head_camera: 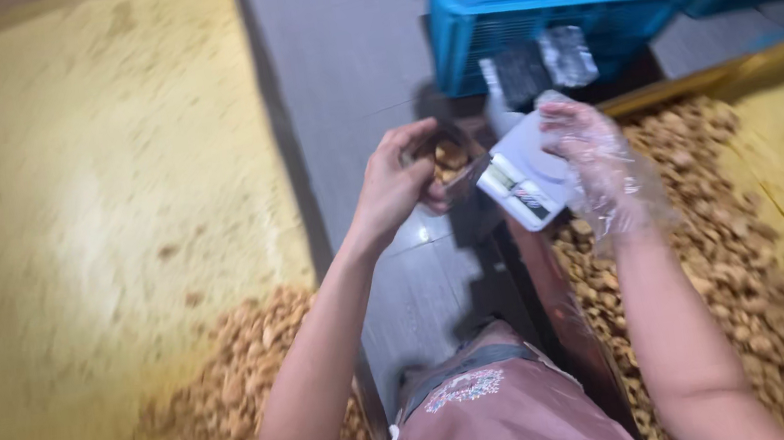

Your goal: The person scoops cashews from a large yellow tray into clear plastic bags, weighs each bag on a digital scale, and places the filled bags into a blue basket. The process is repeated multiple times throughout the clip.

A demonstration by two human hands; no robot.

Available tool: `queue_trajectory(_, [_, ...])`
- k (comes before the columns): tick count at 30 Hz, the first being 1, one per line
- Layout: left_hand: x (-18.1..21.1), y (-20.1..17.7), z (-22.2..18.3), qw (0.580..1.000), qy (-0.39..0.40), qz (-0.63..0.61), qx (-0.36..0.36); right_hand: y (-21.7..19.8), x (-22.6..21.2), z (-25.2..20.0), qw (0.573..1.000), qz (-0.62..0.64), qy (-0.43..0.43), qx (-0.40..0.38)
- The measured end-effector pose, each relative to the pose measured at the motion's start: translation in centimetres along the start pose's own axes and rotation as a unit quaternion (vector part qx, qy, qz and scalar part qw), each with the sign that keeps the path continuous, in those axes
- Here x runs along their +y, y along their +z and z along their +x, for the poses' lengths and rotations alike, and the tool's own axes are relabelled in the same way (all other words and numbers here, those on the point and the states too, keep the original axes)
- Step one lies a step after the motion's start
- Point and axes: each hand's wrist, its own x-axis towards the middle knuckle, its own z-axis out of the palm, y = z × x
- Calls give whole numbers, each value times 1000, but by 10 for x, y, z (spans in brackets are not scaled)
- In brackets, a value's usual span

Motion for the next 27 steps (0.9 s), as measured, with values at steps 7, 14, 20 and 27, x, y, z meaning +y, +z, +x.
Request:
queue_trajectory(7, [-15,109,119,988,-69,-49,-127,-128,34,-65,969,76,38,232])
queue_trajectory(14, [-46,163,157,983,-58,-11,-171,-140,42,-98,726,642,50,240])
queue_trajectory(20, [-22,161,151,971,-23,90,-222,-123,22,-98,604,739,85,286])
queue_trajectory(27, [30,147,144,931,112,298,-178,-116,36,-85,946,18,174,273])
